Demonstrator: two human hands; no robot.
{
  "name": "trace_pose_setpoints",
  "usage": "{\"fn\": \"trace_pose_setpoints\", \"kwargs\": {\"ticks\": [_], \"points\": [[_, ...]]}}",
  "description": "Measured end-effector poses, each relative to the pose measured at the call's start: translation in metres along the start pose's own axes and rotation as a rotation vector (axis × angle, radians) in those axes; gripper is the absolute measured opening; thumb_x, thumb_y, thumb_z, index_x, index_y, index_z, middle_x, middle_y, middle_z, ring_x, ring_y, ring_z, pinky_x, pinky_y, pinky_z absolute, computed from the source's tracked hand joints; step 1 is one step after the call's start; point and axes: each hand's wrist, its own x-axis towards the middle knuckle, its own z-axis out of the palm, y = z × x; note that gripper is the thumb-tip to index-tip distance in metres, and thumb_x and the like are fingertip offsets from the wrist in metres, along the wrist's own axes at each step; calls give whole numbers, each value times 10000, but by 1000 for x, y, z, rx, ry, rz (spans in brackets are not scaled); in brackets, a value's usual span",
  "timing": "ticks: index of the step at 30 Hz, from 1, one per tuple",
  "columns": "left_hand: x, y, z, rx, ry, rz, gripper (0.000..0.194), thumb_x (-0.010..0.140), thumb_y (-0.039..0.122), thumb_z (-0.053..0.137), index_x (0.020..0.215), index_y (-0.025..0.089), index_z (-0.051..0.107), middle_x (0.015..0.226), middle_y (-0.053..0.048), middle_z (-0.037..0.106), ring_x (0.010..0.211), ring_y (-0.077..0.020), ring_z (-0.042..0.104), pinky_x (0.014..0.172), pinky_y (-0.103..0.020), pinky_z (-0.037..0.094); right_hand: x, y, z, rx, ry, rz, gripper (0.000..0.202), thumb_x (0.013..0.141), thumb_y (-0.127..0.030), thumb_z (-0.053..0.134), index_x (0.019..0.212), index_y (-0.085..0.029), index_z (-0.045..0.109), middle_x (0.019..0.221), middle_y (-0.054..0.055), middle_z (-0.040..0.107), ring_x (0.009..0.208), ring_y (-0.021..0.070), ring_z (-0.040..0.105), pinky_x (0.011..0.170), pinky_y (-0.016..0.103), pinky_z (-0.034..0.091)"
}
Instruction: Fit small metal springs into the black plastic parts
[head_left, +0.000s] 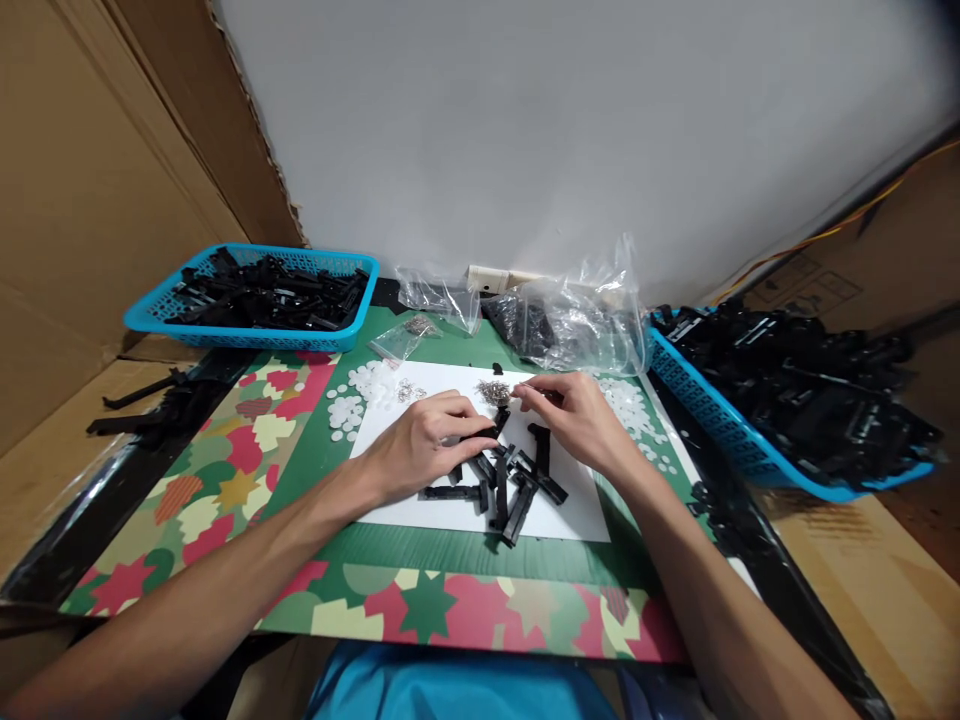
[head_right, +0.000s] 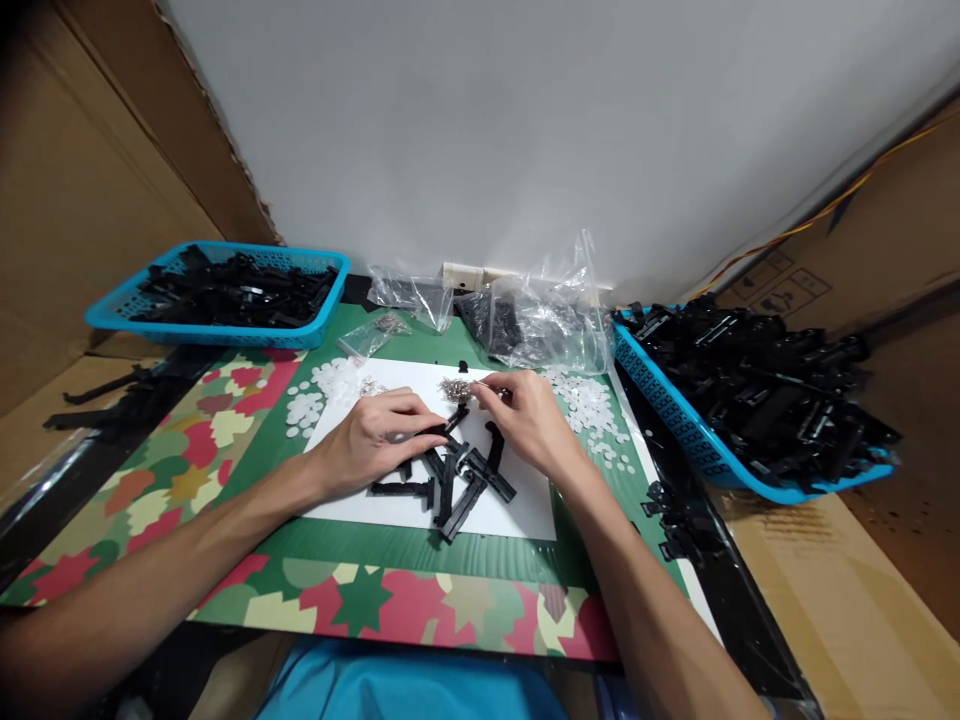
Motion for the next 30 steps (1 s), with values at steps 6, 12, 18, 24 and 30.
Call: {"fn": "trace_pose_setpoints", "kwargs": {"ticks": [6, 12, 18, 24, 30], "points": [[-1, -2, -2, 39, -63, 27, 216, 1047, 262, 674, 1211, 168, 780, 1051, -100, 755, 988, -213, 694, 851, -348, 567, 4, 10, 0, 107, 88, -64, 478, 1124, -523, 461, 997, -215, 804, 968, 58, 741, 859, 203, 667, 800, 329, 471], [-2, -6, -3, 83, -86, 42, 217, 1042, 243, 673, 1226, 168, 761, 1060, -93, 738, 1005, -217, 685, 883, -354, 572, 10, 22, 10, 244, 104, -21, 558, 1103, -604, 469, 880, -180, 755, 682, 20, 634, 660, 180, 598, 673, 311, 455], [-4, -8, -5, 52, -89, 21, 231, 1052, 247, 659, 1252, 189, 758, 1065, -84, 732, 1001, -205, 692, 861, -328, 567, 11, 27, 17, 362, 46, -17, 497, 1099, -568, 512, 889, -173, 730, 727, 41, 698, 674, 178, 652, 686, 306, 493], [-4, -8, -6, 27, -82, 8, 211, 1059, 266, 649, 1213, 189, 772, 1059, -90, 735, 1003, -209, 690, 859, -333, 562, 9, 25, 17, 334, 20, -12, 483, 1096, -557, 512, 896, -178, 735, 751, 44, 698, 682, 172, 627, 659, 291, 485], [-3, -7, -5, 12, -78, 10, 191, 1052, 257, 659, 1185, 186, 776, 1059, -100, 744, 993, -215, 691, 855, -344, 564, 6, 17, 14, 229, 26, -18, 450, 1091, -498, 509, 861, -185, 735, 758, 46, 693, 681, 172, 614, 639, 286, 478]]}}
